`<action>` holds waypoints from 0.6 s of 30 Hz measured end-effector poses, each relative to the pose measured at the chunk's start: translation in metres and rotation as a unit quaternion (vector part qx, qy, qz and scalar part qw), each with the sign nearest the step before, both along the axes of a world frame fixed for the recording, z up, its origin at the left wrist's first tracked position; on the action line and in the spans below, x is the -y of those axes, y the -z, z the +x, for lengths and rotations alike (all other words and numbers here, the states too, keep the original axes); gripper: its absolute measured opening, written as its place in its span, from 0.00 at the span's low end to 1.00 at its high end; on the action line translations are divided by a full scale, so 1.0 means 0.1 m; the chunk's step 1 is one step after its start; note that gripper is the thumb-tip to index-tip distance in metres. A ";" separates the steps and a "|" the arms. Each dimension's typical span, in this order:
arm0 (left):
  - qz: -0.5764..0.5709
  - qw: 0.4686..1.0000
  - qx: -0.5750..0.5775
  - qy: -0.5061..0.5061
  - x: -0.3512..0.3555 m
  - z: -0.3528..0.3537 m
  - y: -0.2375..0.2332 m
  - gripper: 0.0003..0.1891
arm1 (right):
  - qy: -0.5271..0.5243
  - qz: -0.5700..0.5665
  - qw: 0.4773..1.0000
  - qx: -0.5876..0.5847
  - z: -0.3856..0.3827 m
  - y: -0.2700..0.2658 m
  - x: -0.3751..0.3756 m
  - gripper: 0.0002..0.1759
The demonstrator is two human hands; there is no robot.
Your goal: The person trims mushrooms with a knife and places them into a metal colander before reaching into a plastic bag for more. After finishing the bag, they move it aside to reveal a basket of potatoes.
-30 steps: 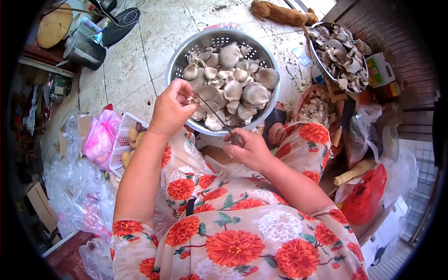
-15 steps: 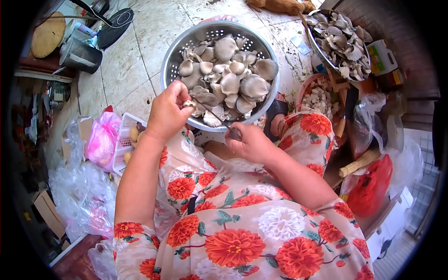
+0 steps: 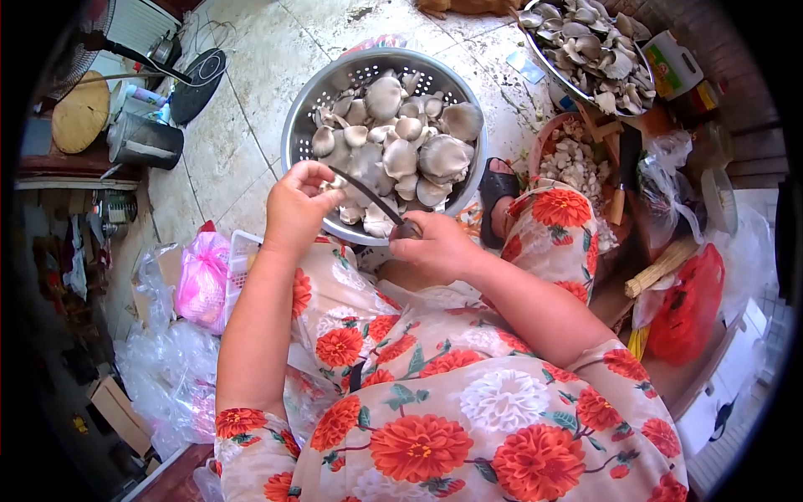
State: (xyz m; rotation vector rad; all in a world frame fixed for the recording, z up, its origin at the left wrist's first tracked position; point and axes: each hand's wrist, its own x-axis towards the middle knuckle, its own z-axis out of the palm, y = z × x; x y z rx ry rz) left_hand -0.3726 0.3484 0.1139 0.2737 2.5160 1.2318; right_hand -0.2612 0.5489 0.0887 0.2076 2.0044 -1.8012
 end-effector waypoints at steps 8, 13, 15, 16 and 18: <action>0.245 0.940 0.170 -0.166 -0.18 -0.29 0.06 0.14 | 0.118 -0.019 0.993 -0.023 -0.06 0.16 -0.04 0.14; 0.314 0.893 0.262 -0.190 -0.26 -0.27 0.15 0.12 | 0.085 0.028 0.995 -0.054 -0.04 0.12 0.01 0.15; 0.327 0.887 0.263 -0.191 -0.29 -0.25 0.16 0.11 | 0.076 0.037 0.995 -0.054 -0.03 0.15 0.05 0.15; 0.356 0.875 0.267 -0.192 -0.29 -0.25 0.16 0.11 | 0.075 0.037 0.995 -0.054 -0.04 0.17 0.06 0.15; 0.390 0.856 0.278 -0.194 -0.31 -0.24 0.15 0.10 | 0.083 0.041 0.993 -0.075 -0.03 0.20 0.07 0.15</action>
